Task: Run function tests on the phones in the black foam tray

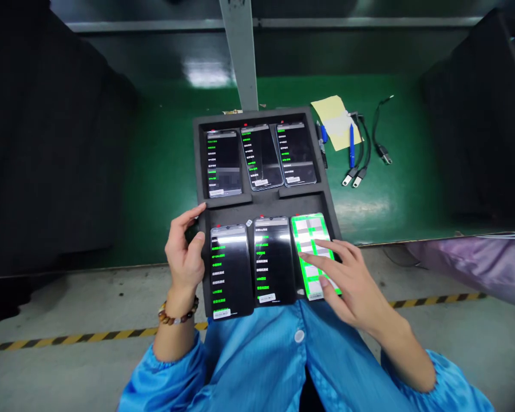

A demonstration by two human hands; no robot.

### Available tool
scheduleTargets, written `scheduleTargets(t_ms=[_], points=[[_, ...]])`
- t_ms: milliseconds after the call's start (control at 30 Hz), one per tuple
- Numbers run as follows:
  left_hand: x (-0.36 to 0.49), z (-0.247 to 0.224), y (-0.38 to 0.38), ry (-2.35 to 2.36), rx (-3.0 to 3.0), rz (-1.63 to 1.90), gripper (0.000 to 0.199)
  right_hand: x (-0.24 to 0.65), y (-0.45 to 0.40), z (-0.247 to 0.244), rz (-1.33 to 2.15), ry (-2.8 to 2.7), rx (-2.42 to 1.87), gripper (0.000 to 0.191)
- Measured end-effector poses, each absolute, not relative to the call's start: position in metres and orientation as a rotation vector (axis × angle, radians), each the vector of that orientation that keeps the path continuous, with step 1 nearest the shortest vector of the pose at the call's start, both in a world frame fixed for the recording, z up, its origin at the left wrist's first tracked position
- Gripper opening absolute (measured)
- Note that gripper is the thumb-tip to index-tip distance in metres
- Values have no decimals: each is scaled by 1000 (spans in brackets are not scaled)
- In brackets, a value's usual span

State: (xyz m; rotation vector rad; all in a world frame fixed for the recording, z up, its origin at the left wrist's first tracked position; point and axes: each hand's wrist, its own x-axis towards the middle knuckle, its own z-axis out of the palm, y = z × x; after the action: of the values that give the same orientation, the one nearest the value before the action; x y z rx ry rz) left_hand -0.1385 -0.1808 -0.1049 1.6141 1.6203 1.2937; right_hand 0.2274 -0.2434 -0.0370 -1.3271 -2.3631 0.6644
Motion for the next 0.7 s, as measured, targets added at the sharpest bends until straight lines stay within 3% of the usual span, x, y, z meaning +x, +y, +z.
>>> scheduleTargets(t_ms=[200, 533, 700], points=[[-137, -104, -180, 1595, 1593, 1309, 44, 267, -252, -36, 503, -2294, -1505, 48], [-138, -106, -181, 1619, 1595, 1311, 44, 229, -225, -34, 538, -2348, -1391, 55], [-138, -105, -181, 1616, 1606, 1314, 42, 258, -229, -35, 417, -2284, -1550, 44]])
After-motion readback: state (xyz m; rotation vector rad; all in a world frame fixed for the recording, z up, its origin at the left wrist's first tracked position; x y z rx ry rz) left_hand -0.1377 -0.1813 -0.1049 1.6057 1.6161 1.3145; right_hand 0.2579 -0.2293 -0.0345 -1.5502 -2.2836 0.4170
